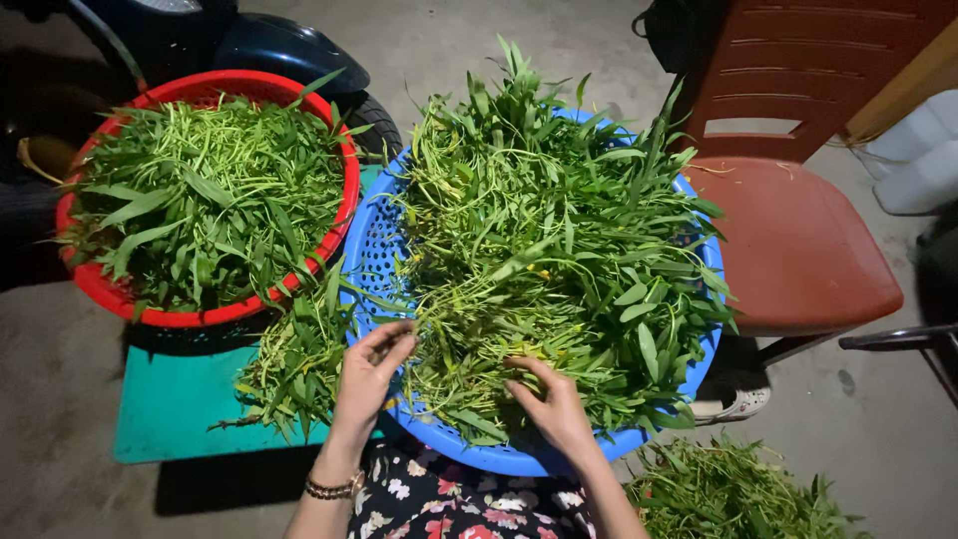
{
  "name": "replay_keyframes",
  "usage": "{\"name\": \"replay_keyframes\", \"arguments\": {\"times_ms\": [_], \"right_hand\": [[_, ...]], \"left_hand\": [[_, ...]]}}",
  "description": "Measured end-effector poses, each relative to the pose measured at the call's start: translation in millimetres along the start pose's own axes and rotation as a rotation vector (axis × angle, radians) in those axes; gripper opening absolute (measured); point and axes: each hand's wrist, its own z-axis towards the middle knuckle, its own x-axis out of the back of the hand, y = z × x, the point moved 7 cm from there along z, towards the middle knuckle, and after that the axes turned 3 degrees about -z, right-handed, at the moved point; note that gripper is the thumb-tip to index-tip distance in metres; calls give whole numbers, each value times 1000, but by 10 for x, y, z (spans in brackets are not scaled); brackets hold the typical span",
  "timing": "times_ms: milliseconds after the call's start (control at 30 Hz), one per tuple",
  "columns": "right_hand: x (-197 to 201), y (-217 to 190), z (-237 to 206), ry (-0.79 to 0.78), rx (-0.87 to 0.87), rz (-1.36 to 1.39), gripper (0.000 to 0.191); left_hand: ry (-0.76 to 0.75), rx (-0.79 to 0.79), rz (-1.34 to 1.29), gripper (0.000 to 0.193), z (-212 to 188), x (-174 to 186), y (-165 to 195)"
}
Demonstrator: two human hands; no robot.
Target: The person sits in front of two baskets of water spinach and plucks edible leafy tips from the stems in the blue basket by hand. The picked greens are placed into the red basket while rejected stems and yellowed pieces are set aside on the table.
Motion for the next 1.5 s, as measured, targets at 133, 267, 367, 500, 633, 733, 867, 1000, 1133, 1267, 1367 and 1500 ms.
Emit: {"name": "replay_keyframes", "arguments": {"times_ms": [133, 267, 367, 500, 633, 733, 867, 1000, 1133, 1267, 1367, 1500], "right_hand": [[177, -164, -57, 61, -55, 44, 22], [290, -513, -42, 169, 80, -40, 20], [226, -779, -13, 187, 205, -116, 25], [97, -989, 36, 133, 301, -278, 43], [147, -1003, 35, 188, 268, -217, 38], [270, -1001, -9, 267, 298, -179, 35], [320, -948, 9, 276, 285, -228, 32], [327, -910, 4, 258, 304, -193, 41], [448, -806, -35, 302, 215, -157, 31], [671, -712, -78, 364, 101, -143, 20], [671, -723, -75, 335, 120, -155, 17], [355, -691, -5, 136, 97, -143, 23]], "left_hand": [[-95, 186, -185, 25, -45, -150, -298], [-144, 242, -250, 23, -120, -303, -417], [-167, 262, -275, 22, -187, -392, -432], [-152, 277, -266, 22, -268, -428, -413], [-152, 245, -268, 23, -309, -427, -364], [-162, 192, -227, 22, -340, -448, -324], [-161, 112, -96, 18, -394, -493, -235], [-124, -14, 91, 14, -418, -487, -41], [-63, -148, 293, 14, -470, -412, 188], [-44, -212, 447, 13, -540, -325, 350], [-40, -195, 476, 13, -577, -297, 410], [-59, -257, 608, 13, -648, -355, 538]]}}
